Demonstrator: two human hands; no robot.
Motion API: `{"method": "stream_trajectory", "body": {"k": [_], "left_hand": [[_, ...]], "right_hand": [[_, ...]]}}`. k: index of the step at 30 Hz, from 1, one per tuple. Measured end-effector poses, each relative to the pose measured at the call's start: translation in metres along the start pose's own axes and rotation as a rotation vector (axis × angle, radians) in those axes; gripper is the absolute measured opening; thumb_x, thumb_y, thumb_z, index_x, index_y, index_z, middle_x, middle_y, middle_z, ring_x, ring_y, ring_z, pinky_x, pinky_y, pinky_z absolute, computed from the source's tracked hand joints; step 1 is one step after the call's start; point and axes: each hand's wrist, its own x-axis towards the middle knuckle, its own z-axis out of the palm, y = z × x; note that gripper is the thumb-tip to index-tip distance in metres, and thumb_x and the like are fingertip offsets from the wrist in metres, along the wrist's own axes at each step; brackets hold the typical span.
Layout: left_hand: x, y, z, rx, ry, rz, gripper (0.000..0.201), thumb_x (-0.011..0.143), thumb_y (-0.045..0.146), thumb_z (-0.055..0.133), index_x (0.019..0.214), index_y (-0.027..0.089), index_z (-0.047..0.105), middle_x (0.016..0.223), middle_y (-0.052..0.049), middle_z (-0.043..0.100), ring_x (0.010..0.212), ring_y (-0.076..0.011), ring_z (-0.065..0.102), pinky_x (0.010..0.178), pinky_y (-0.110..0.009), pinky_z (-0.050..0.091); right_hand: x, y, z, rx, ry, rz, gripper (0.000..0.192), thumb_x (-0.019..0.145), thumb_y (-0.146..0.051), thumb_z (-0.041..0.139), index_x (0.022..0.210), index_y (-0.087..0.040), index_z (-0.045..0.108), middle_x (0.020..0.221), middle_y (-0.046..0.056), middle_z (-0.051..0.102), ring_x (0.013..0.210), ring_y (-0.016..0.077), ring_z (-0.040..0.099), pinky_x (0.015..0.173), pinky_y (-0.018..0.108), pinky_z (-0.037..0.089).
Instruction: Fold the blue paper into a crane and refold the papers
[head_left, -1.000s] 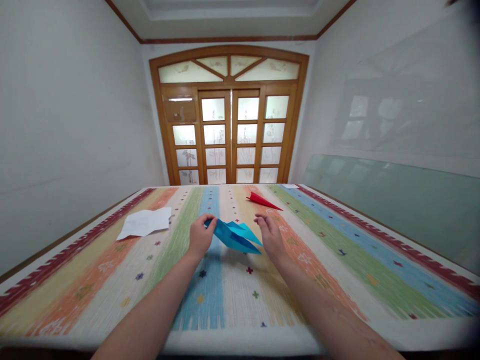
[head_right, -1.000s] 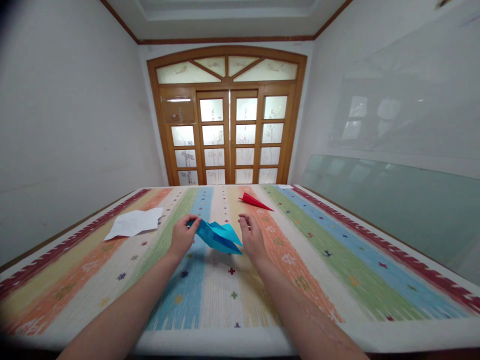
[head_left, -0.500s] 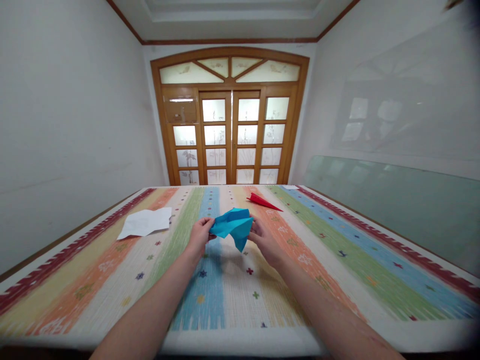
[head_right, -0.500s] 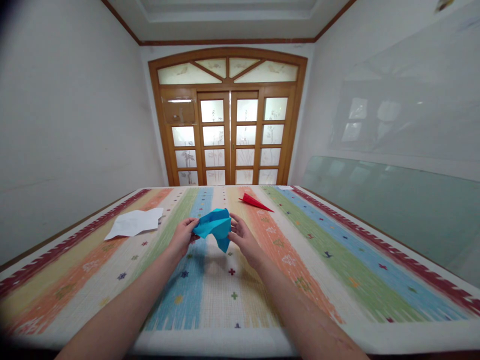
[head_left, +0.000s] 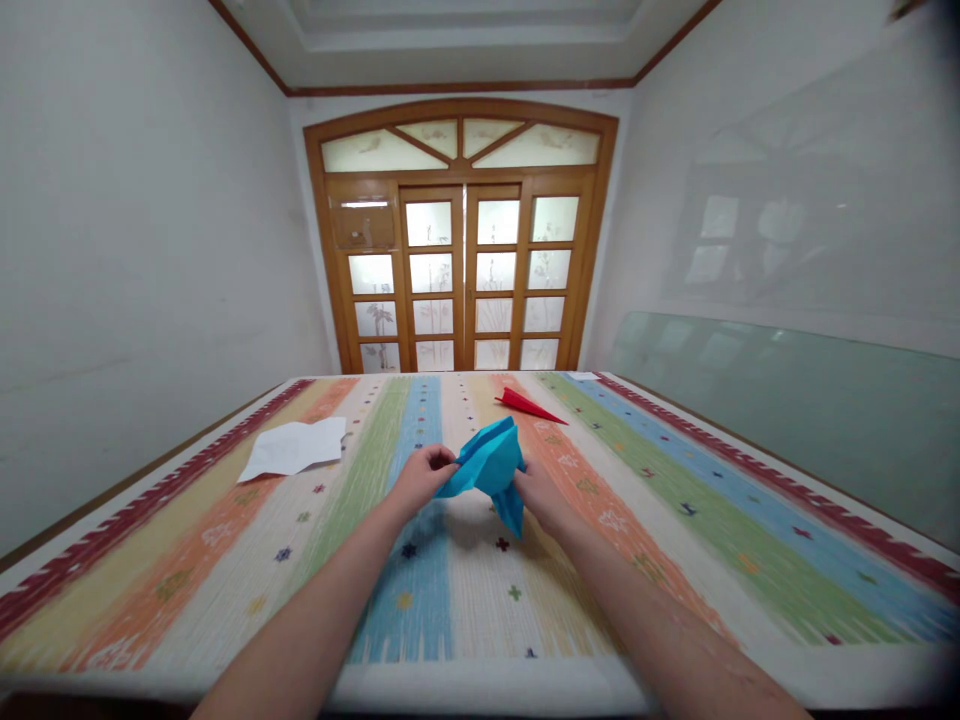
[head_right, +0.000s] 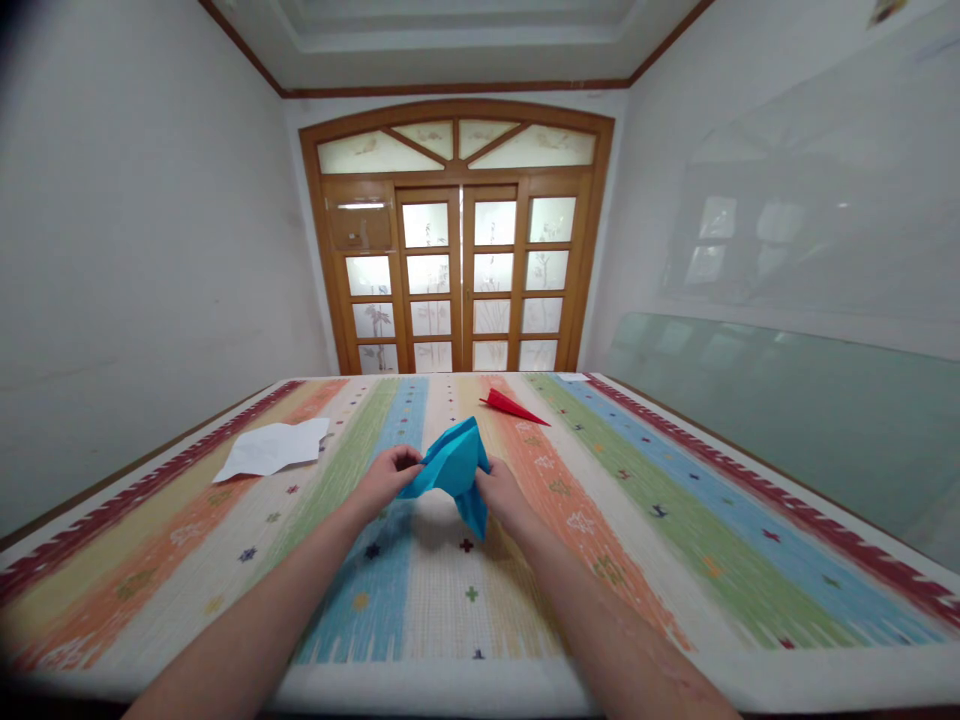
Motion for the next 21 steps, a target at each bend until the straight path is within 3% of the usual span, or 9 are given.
{"method": "stream_trajectory", "body": {"k": [3, 7, 12, 21], "left_hand": [[-0.003, 0.002, 0.002, 0.162, 0.003, 0.111, 0.013, 0.076, 0.029, 0.064, 0.076, 0.017, 0.065, 0.072, -0.002, 0.064, 0.068, -0.0147, 0.057, 0.065, -0.026, 0.043], [-0.006, 0.006, 0.000, 0.263, 0.113, 0.132, 0.017, 0.077, 0.034, 0.064, 0.074, 0.018, 0.069, 0.071, -0.003, 0.066, 0.068, -0.0170, 0.058, 0.065, -0.027, 0.041], [-0.005, 0.006, -0.005, 0.199, 0.210, 0.083, 0.019, 0.076, 0.038, 0.068, 0.072, 0.020, 0.073, 0.069, -0.004, 0.067, 0.065, -0.0183, 0.057, 0.061, -0.027, 0.038], [-0.002, 0.003, -0.010, 0.161, 0.226, 0.064, 0.023, 0.076, 0.040, 0.067, 0.073, 0.018, 0.074, 0.069, -0.005, 0.068, 0.066, -0.0190, 0.059, 0.061, -0.028, 0.040]], "right_hand": [[0.000, 0.002, -0.001, 0.015, -0.018, 0.004, 0.026, 0.073, -0.041, 0.063, 0.076, -0.015, 0.068, 0.073, 0.007, 0.070, 0.061, 0.0192, 0.061, 0.058, 0.030, 0.048], [0.001, 0.004, -0.003, 0.035, -0.049, -0.016, 0.025, 0.076, -0.040, 0.062, 0.083, -0.018, 0.070, 0.077, 0.008, 0.071, 0.062, 0.0210, 0.063, 0.057, 0.032, 0.050], [0.004, 0.003, -0.007, 0.028, -0.047, -0.058, 0.024, 0.078, -0.038, 0.062, 0.092, -0.021, 0.071, 0.082, 0.007, 0.073, 0.067, 0.0233, 0.066, 0.061, 0.036, 0.053], [0.007, 0.001, -0.014, -0.002, -0.015, -0.036, 0.027, 0.077, -0.034, 0.064, 0.100, -0.021, 0.070, 0.094, 0.007, 0.074, 0.082, 0.0267, 0.069, 0.072, 0.041, 0.055]]}}
